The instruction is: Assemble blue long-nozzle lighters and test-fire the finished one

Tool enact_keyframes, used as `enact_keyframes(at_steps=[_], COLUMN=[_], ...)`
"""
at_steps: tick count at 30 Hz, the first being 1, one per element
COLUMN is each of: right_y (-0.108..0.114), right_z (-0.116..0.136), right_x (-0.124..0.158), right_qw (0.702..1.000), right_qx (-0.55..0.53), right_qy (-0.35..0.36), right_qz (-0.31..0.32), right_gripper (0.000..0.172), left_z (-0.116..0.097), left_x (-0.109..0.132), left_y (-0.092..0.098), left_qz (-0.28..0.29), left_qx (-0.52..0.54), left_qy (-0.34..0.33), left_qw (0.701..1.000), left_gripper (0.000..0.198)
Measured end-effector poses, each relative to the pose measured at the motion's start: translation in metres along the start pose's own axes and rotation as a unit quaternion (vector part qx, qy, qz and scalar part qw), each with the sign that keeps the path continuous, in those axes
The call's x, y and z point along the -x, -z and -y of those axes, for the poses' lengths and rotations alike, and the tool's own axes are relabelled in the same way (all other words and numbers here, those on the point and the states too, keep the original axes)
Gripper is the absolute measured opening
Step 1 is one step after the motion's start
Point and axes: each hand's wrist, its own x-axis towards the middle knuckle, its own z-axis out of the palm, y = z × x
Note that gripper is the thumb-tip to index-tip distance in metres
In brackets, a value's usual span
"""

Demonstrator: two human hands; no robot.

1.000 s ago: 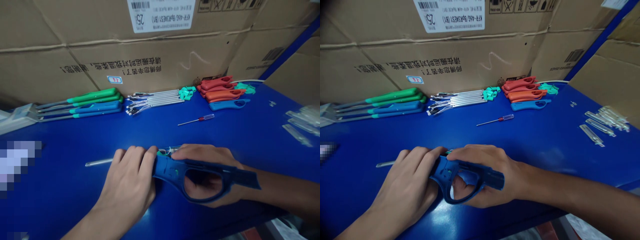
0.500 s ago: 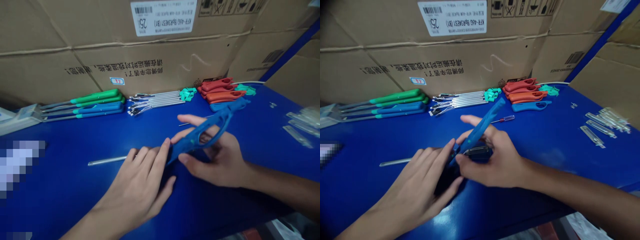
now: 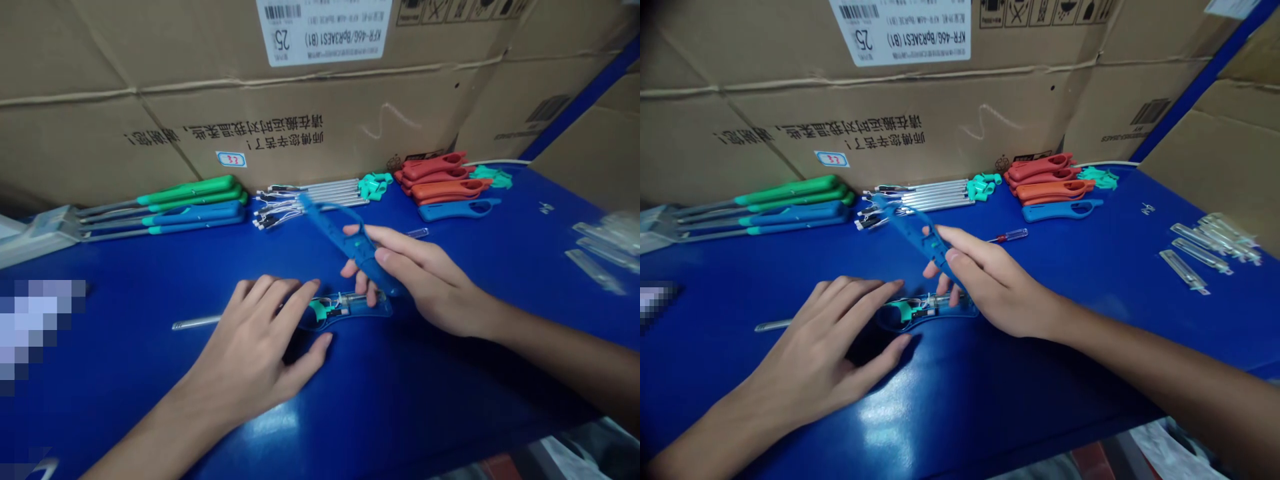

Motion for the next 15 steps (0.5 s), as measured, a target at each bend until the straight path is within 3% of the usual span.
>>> enact_keyframes(at_steps=[9, 15], right_y=[0.0026, 0.0036], right_z=[0.003, 0.0086], right_x=[-0.004, -0.0058], right_qw=[0.997, 0.993], right_qx=[0.035, 0.019], right_qy=[-0.039, -0.072], right_qz=[0.055, 0.088], right_gripper=[0.029, 0.028], left_z=[0.0098, 0.0102], left_x=[0.0, 0.0004], left_y=[0.0008, 0.0029], left_qz=[-0.083, -0.124], left_qx=[-0.009, -0.02], left_qy=[0.068, 0.087], left_qw=[0.994, 0.988], left_gripper=[0.022, 0.042])
